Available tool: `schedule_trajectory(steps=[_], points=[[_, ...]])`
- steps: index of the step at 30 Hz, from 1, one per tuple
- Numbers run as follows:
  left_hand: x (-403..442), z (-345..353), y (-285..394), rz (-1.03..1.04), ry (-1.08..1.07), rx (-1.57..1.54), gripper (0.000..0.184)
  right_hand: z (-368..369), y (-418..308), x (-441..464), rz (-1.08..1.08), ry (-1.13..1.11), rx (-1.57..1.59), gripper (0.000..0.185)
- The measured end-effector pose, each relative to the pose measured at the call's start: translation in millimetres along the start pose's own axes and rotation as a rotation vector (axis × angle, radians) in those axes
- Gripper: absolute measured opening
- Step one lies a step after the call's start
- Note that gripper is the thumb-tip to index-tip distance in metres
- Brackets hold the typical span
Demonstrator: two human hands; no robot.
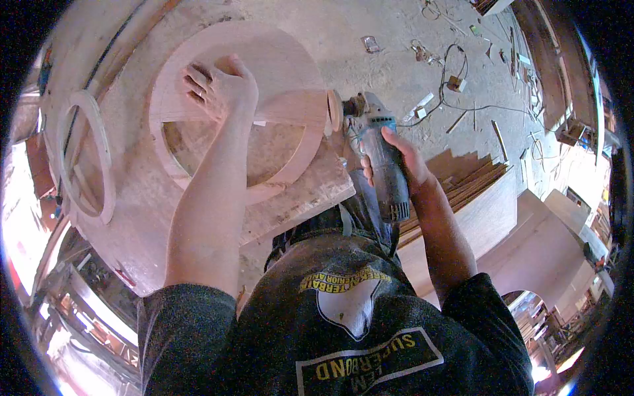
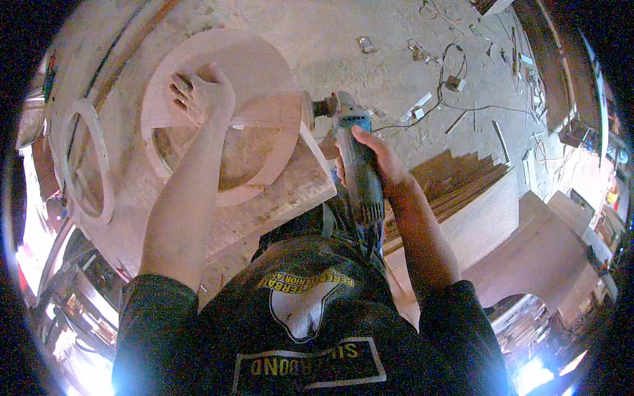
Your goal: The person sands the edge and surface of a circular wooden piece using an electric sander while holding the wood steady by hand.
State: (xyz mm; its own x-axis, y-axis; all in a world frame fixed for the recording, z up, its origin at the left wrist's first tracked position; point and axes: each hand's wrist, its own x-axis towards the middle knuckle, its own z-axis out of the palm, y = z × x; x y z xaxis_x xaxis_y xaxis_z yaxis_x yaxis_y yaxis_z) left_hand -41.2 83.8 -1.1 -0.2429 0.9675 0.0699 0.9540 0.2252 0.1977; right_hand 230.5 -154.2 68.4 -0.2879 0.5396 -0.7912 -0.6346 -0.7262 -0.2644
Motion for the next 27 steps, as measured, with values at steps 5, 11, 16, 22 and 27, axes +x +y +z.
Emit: schedule_trajectory(steps=[5,11,16,22,27], points=[[-0.2,1.7,-0.3,0.005,0.007,-0.012,0.09,10.6,-28.3,14.6,-0.036,0.005,-0.061,0.061],[-1.1,0.6,0.0,0.002,0.003,-0.014,0.091,16.5,-18.3,5.7,-0.016,0.047,-0.018,0.057],[-1.2,0.4,0.4,0.003,0.022,-0.071,0.091,16.0,0.1,-1.7,-0.006,0.063,0.002,0.058],[-0.4,1.3,1.5,0.0,0.027,-0.048,0.089,8.5,15.3,-11.3,0.032,0.05,0.009,0.062],[0.1,12.6,-4.7,0.02,0.064,-0.015,0.085,-9.0,17.5,-34.2,0.036,0.115,-0.094,0.06]])
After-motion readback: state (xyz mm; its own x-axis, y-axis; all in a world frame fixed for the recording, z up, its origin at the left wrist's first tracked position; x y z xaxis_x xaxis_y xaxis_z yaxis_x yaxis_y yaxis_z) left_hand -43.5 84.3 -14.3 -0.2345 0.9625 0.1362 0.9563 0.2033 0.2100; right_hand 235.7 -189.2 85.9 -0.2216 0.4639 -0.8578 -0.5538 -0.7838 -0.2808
